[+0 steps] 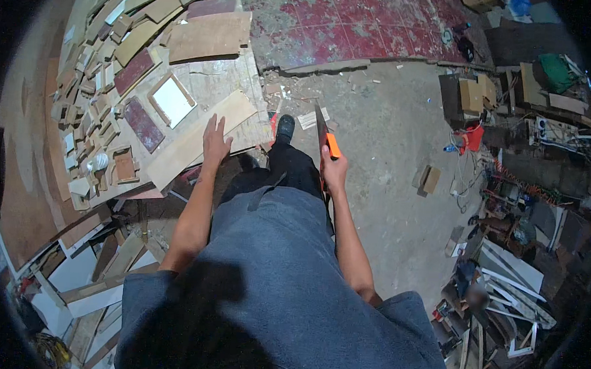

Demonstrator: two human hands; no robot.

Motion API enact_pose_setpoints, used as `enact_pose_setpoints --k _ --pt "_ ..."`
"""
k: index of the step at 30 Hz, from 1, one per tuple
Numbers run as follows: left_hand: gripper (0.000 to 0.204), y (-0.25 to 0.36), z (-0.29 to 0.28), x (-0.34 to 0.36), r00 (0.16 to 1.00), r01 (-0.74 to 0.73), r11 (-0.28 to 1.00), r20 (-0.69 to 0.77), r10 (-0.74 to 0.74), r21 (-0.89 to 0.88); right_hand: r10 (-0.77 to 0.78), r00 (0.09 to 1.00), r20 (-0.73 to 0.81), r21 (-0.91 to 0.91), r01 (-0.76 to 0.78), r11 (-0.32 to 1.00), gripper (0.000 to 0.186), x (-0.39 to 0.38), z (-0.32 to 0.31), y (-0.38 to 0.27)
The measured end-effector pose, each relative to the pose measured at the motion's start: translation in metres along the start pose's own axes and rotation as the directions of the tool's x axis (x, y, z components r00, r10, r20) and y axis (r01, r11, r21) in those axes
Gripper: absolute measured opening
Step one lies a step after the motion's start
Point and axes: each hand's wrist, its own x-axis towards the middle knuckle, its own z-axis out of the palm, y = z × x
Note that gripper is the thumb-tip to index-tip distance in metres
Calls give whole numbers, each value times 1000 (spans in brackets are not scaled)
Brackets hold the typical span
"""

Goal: Measuring wood pieces and using a hand saw to cut them on a workshop bench.

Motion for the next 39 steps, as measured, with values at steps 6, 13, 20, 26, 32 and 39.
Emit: enact_pose_setpoints --k 6,13,20,26,32,39 --pt "70 -11 -1 -25 1000 18 992 2 -18 -124 -119 990 -69 0 120 993 31 -33 -5 21" --pt "71 -28 -3 -52 997 74 983 30 -70 -168 -179 977 -119 -54 174 983 31 -31 8 40" --pt "89 -26 -24 -37 989 141 987 -28 -143 -79 -213 977 4 -43 213 976 35 -30 10 6" --pt "117 -34 -41 -21 975 221 974 28 -223 42 -39 990 137 -59 47 997 33 -20 15 -21" --pt "121 -26 -57 -4 965 239 967 91 -247 86 -73 992 102 -176 91 980 30 25 10 -16" --pt "105 -5 -66 -4 987 95 963 103 -124 251 -102 983 151 -224 135 965 35 83 1 -31"
